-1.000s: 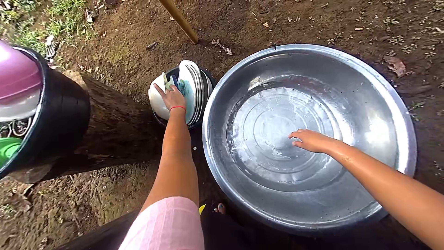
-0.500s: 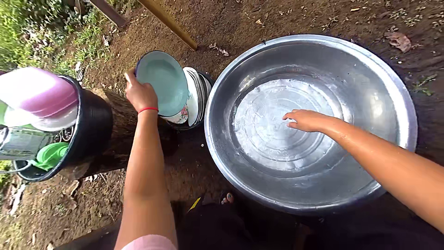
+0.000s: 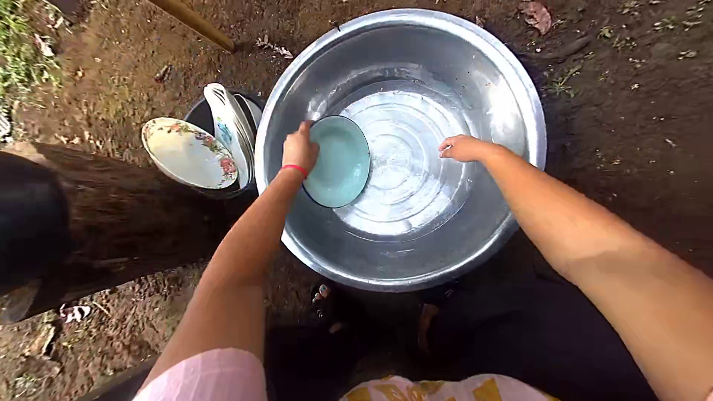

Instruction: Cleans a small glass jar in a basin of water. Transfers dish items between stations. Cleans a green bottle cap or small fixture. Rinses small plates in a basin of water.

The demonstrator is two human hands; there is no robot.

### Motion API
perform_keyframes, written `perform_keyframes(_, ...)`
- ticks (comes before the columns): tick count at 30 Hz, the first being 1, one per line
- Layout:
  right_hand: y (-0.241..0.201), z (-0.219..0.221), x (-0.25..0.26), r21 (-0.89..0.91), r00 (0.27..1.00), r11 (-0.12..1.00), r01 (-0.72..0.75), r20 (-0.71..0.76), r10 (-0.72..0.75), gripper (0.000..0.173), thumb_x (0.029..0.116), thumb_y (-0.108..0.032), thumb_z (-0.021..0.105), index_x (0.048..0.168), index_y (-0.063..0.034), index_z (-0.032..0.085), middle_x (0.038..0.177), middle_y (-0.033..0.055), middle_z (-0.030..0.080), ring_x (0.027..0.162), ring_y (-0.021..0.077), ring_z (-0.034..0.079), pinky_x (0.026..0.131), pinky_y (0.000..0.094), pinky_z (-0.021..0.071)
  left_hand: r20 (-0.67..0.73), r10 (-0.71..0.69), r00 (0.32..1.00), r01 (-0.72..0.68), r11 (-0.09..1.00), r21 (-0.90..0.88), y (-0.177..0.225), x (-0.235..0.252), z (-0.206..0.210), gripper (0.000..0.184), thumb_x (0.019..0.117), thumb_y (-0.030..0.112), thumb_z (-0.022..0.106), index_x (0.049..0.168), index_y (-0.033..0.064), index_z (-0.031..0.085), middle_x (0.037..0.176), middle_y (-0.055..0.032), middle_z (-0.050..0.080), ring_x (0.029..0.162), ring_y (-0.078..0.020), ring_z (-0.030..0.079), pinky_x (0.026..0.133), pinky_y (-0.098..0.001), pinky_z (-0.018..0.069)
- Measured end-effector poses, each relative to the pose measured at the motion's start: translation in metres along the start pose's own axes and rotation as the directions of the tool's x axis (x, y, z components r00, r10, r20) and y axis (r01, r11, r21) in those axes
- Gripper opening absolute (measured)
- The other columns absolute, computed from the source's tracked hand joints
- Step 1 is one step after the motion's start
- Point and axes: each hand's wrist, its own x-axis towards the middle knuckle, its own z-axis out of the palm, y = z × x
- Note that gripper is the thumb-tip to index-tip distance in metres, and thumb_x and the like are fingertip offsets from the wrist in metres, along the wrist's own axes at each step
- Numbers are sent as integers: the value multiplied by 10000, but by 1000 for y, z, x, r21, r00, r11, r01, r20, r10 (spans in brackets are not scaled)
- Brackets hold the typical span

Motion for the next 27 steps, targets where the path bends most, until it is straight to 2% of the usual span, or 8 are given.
perform_keyframes(7,9,36,11,201,993,973,-113,-8,117,506,1073,-299,540,1459,24,490,1382,302,569,1254,459,573,1053,626,437,42,-251,967,247,886,-392,-23,44,130,551,984,65,624,1490,-53,442,1417,-338,538,1350,-481,509,1141,-611,383)
perform_keyframes(11,-3,52,24,340,982,930,-140,-70,173,565,1091,-313,507,1529,21,380,1382,316,559,1141,444,638,983,582,500,-99,-324,941,298,930,-217,5,29,190,710,1019,204,593,1591,-43,252,1597,-321,326,1497,-472,309,1206,-636,240)
perform_keyframes(13,-12,58,30,452,968,878,-156,-107,227,578,1068,-289,562,1528,-3,362,1333,304,578,1034,406,673,899,538,549,-109,-194,975,193,981,-20,25,21,220,787,1045,324,519,1619,-48,128,1684,-309,50,1574,-458,28,1228,-672,32)
perform_keyframes(15,-20,56,35,451,957,879,-157,-151,248,635,1009,-242,667,1512,2,368,1314,310,595,1108,437,654,935,576,536,56,111,992,-117,988,97,39,23,236,751,1067,419,443,1618,-25,192,1697,-273,49,1583,-429,-13,1238,-654,1)
perform_keyframes(18,-33,52,32,331,946,924,-194,-187,265,708,934,-196,764,1473,38,370,1329,345,569,1233,497,578,1018,634,458,249,444,861,-479,872,102,27,57,228,649,1067,473,452,1632,187,305,1723,-146,125,1592,-386,29,1232,-661,12)
perform_keyframes(21,-45,60,34,267,936,937,-225,-206,283,781,918,-203,776,1511,41,330,1355,344,557,1258,494,569,1028,634,460,-47,306,951,-296,944,148,13,72,221,730,1047,489,462,1632,97,270,1717,-168,131,1592,-378,62,1236,-656,5)
perform_keyframes(24,-58,53,49,153,938,966,-210,-247,243,703,943,-166,715,1500,55,348,1399,342,512,1269,486,560,1016,615,480,135,351,927,-362,929,72,40,57,226,729,1064,418,471,1639,56,208,1717,-192,100,1588,-408,30,1227,-684,28)
perform_keyframes(27,-60,33,57,71,929,979,-190,-309,203,699,963,-113,662,1537,75,311,1473,359,447,1312,516,519,1047,644,451,233,453,861,-487,866,115,32,54,220,589,1074,300,429,1638,207,289,1728,-83,146,1592,-374,74,1216,-693,54)
